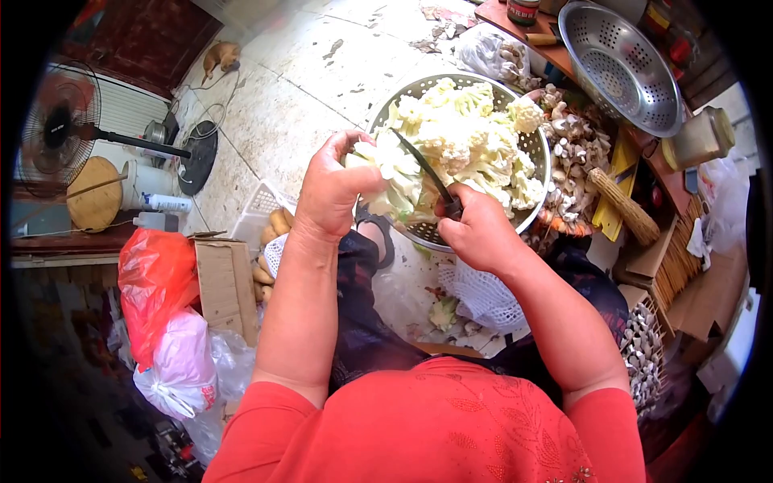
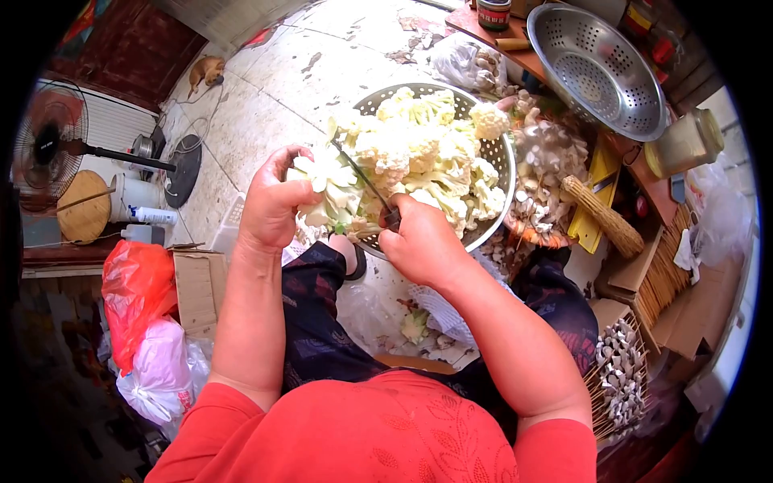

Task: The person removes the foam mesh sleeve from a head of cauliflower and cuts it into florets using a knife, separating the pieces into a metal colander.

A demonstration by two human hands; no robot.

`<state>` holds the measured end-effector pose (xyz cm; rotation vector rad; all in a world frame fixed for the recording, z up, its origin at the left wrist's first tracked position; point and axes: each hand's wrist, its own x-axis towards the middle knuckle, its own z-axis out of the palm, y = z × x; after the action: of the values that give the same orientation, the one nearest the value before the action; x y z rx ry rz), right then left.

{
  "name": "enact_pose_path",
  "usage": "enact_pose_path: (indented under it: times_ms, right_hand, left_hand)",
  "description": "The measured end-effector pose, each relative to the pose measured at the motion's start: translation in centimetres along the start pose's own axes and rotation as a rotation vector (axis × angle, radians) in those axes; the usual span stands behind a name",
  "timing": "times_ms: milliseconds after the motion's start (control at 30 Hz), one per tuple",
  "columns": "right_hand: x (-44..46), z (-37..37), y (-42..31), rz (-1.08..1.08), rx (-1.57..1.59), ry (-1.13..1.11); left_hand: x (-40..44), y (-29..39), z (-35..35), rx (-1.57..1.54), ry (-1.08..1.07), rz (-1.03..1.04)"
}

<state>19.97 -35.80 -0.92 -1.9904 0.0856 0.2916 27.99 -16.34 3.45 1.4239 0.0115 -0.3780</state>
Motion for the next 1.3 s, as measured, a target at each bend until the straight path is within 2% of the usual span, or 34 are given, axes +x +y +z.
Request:
enact_pose_path:
  times_ms: [133,433,700,900,1300]
  right_hand:
    - [0.02,0.0,-0.24,0.04,0.072,-0.011]
    - [-0.01,-0.15,-0.55,0.033,-0.062,0.012]
    - [-0.31,0.1,-0.39,0.11,0.138,-0.021]
    - [-0.23,-0.04,-0.34,0.037,-0.006,0.031]
    - [0.17,-0.83,-0.66,0.074,0.023,-0.018]
  left_hand:
    - [0.52,0.02,-0.57,0.028,0.009,-0.006]
    - [0.43,0.44,-0.5,0.128,0.032,0.023]
    - [0.5,0.48,-0.92,0.103,0.025,-0.012]
    - [0.3,0.71,-0.7,0.134,0.038,-0.009]
    - [-0.05,0.79,0.0,0.318,0.012,0.056]
